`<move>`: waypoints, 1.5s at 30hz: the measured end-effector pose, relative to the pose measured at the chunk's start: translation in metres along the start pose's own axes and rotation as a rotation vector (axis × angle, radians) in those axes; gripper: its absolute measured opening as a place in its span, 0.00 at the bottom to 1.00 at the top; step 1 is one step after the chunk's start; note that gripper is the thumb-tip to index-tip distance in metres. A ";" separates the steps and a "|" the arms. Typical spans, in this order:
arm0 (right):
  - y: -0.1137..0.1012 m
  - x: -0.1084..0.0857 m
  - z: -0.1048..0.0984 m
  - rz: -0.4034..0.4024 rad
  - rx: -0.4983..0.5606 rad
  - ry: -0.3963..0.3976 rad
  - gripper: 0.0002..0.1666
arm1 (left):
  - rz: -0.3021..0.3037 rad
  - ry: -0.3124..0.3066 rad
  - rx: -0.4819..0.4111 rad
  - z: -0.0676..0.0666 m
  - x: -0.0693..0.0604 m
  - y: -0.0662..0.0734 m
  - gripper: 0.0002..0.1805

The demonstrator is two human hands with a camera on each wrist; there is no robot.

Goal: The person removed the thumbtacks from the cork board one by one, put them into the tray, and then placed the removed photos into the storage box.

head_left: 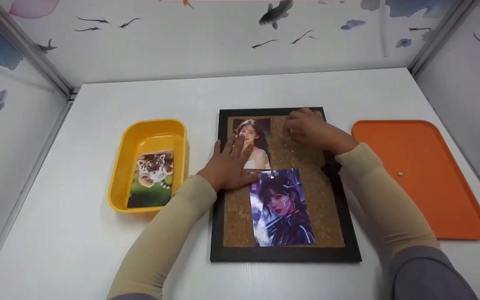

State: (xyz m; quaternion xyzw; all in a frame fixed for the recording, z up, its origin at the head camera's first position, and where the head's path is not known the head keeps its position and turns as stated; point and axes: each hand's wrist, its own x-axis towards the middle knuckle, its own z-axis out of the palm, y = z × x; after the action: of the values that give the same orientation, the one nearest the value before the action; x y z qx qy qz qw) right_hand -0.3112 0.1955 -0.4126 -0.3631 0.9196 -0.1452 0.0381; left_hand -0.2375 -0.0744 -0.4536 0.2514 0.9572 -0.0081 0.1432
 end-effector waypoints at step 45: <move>-0.005 -0.062 -0.019 -0.115 0.047 0.063 0.08 | -0.008 -0.022 -0.009 0.000 0.000 0.000 0.54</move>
State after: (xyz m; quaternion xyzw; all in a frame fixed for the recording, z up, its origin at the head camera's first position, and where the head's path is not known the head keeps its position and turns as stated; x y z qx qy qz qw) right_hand -0.2653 0.2385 -0.3953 -0.4094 0.8944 -0.1801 0.0093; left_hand -0.2375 -0.0745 -0.4539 0.2470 0.9566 -0.0071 0.1546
